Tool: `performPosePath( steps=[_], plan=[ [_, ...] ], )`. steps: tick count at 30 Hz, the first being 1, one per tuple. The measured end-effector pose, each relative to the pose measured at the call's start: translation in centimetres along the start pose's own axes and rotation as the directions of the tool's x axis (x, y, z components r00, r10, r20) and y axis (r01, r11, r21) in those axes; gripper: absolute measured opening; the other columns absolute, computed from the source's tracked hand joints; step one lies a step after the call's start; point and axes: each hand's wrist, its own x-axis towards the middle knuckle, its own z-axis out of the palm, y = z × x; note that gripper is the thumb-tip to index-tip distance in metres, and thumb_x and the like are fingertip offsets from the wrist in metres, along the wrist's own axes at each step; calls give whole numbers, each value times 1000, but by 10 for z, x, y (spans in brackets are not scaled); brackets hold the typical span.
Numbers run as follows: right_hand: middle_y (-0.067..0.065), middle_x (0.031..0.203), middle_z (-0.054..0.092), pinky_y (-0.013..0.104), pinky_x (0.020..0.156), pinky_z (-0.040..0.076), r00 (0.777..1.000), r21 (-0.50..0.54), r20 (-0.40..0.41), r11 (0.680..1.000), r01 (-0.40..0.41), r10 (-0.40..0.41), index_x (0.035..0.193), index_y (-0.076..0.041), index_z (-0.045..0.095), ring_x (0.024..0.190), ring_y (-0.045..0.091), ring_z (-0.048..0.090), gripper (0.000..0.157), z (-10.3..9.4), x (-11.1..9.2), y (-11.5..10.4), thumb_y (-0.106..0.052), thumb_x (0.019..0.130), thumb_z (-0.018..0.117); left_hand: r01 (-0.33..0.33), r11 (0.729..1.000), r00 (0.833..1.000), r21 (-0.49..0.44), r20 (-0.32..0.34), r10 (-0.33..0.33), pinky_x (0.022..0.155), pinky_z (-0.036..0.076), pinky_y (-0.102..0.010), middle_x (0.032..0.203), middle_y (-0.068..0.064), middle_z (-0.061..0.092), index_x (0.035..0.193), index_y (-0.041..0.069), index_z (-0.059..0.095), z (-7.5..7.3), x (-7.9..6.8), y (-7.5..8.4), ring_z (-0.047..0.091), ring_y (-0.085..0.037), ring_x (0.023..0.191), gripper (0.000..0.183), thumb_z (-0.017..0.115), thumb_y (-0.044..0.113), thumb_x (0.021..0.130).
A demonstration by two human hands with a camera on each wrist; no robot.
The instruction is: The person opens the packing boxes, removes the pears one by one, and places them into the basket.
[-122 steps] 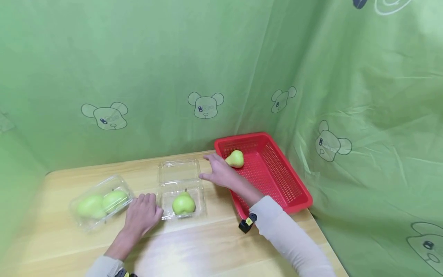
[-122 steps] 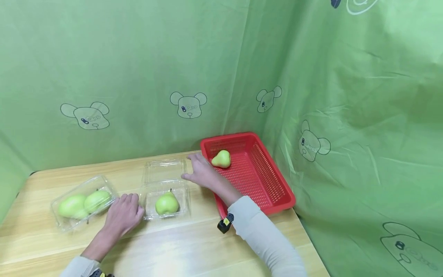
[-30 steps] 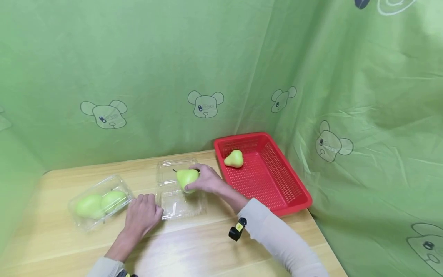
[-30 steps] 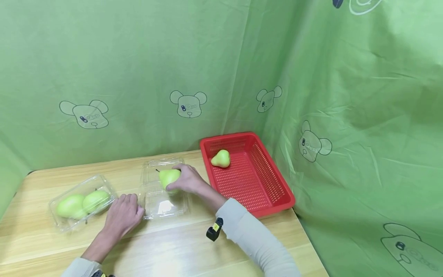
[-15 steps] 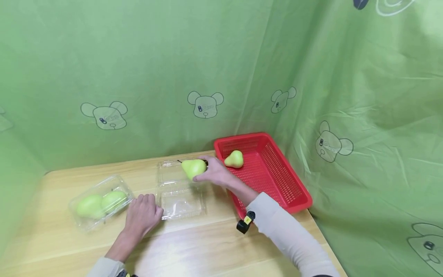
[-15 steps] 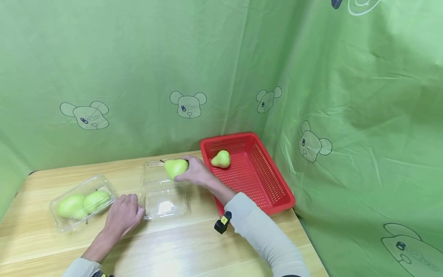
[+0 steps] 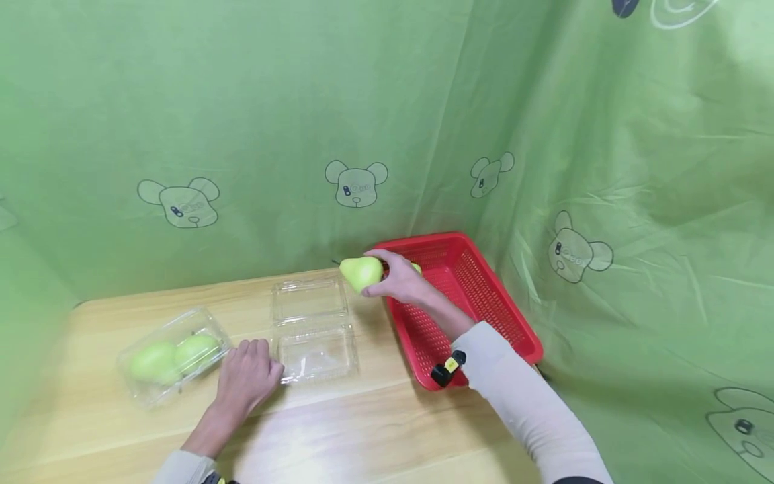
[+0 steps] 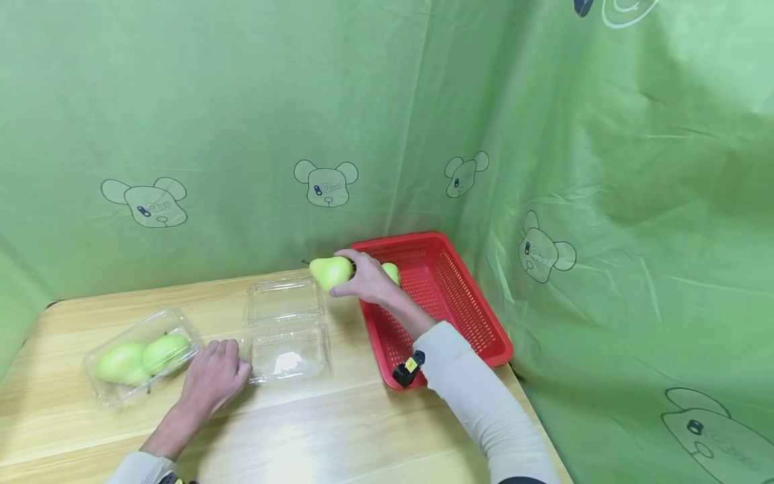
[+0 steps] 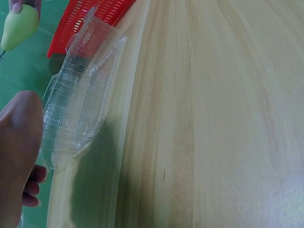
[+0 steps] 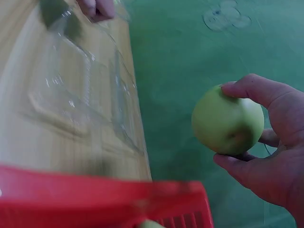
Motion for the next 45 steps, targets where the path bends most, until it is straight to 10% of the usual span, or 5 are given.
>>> performPosePath(
  steps=[15, 45],
  plan=[
    [20, 141, 58, 51, 106, 52, 976, -86, -138, 979, -183, 170, 150, -9, 48, 121, 35, 59, 86, -47, 8, 40, -22, 75, 89, 7, 1000, 1000, -15, 2, -7, 58, 23, -25, 65, 1, 36, 72, 17, 39, 0, 0, -1, 30, -16, 61, 17, 48, 19, 85],
    [29, 138, 56, 53, 108, 51, 946, -327, -250, 901, -283, 207, 147, 6, 45, 123, 42, 56, 88, -95, 13, 116, -14, 73, 89, 18, 1000, 1000, -16, -2, -18, 60, 27, -27, 66, 0, 38, 73, 16, 40, 2, 1, -2, 32, -18, 63, 17, 49, 20, 86]
  ],
)
